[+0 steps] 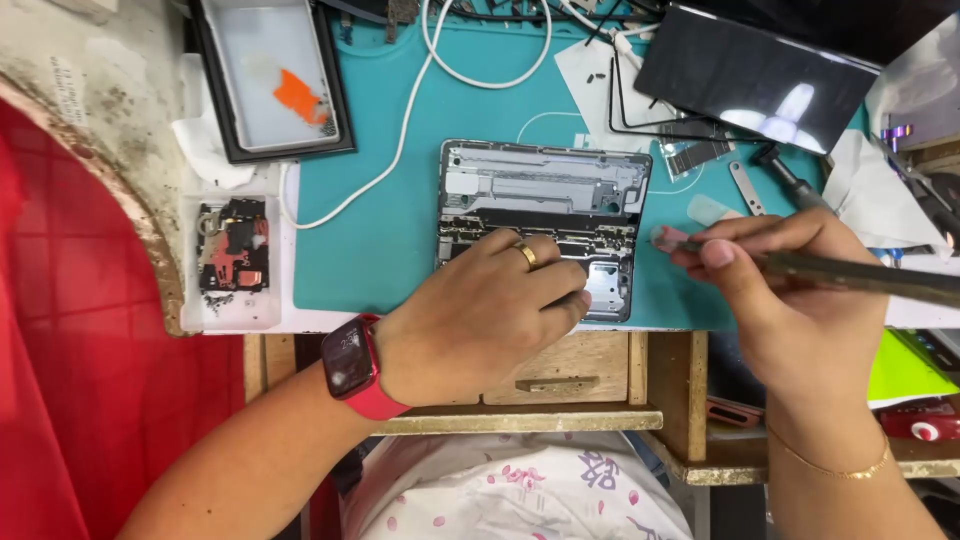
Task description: Disassembling and manipulating internal components of a mobile phone using precision tools on a repair bench.
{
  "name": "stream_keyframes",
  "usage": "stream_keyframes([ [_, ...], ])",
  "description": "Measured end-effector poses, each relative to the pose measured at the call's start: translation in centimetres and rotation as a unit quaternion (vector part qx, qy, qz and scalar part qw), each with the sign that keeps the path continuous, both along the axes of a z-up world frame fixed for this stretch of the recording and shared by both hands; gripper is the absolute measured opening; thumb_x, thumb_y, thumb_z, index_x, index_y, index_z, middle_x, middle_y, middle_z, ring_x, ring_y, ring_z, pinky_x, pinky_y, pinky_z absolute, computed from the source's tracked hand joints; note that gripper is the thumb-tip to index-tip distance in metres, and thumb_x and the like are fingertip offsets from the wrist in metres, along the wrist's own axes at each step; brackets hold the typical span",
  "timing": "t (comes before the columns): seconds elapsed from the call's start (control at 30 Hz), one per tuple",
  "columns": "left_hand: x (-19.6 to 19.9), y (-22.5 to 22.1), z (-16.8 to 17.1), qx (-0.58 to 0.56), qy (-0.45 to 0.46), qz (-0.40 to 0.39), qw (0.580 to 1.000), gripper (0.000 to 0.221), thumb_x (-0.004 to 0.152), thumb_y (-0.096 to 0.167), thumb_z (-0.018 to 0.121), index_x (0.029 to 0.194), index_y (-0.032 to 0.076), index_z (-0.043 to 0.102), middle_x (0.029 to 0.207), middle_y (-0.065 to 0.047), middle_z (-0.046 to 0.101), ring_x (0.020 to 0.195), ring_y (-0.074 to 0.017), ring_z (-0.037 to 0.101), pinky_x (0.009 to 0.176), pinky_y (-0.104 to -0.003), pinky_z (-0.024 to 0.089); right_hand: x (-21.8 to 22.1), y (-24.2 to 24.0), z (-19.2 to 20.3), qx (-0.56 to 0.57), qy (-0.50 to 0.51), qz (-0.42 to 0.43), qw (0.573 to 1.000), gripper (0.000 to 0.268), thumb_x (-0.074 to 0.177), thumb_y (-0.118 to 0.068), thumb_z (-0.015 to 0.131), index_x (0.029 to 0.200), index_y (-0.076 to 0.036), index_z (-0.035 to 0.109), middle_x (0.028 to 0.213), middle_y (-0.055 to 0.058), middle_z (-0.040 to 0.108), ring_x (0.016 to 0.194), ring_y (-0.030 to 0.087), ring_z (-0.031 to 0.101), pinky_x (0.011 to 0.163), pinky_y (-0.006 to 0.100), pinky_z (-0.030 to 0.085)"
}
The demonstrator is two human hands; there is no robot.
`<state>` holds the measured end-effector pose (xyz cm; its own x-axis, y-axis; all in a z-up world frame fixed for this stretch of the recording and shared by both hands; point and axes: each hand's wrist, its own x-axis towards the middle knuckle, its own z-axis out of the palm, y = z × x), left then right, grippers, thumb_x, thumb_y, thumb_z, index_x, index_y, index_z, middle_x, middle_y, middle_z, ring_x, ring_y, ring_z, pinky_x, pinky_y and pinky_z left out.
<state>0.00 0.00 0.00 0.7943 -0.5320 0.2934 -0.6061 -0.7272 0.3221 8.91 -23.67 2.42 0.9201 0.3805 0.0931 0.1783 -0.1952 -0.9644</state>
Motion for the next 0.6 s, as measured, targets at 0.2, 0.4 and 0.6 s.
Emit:
stream_keyframes([
  [0.2,0.0,-0.8,-0.3,-0.023,-0.011,0.017,1.000,0.020,0.096,0.001,0.061,0.114,0.003,0.067,0.102,-0.008,0.057,0.092,-0.0287,0.053,0.075,-0.043,0.044,-1.0,-2.2,0.0,-0.047,0.002,0.079,0.996,0.006,0.108,-0.001,0.038,0.105,0.002,0.043,0.088,0.016,0.056,0.091,0.031,0.067,0.102,0.047,0.061],
  [0.4,-0.5,-2.0,-0.9,-0.041,-0.004,0.068,0.997,0.024,0.097,0.003,0.063,0.120,0.003,0.065,0.106,-0.013,0.057,0.090,-0.0312,0.053,0.071,-0.045,0.045,-0.9,-3.4,-2.3,-0.256,-0.284,0.146,0.913,0.042,0.082,0.014,0.045,0.113,0.004,0.072,0.110,0.018,0.067,0.096,0.030,0.069,0.082,0.034,0.057],
  [0.6,-0.8,-2.2,-1.2,-0.025,0.021,0.068,0.997,0.029,0.098,0.007,0.062,0.126,0.001,0.066,0.109,-0.012,0.056,0.094,-0.0318,0.052,0.072,-0.045,0.047,-0.7,-3.3,-2.5,-0.322,-0.346,0.199,0.858,0.045,0.096,0.012,0.050,0.126,-0.010,0.075,0.112,0.015,0.064,0.089,0.026,0.067,0.068,0.035,0.055],
])
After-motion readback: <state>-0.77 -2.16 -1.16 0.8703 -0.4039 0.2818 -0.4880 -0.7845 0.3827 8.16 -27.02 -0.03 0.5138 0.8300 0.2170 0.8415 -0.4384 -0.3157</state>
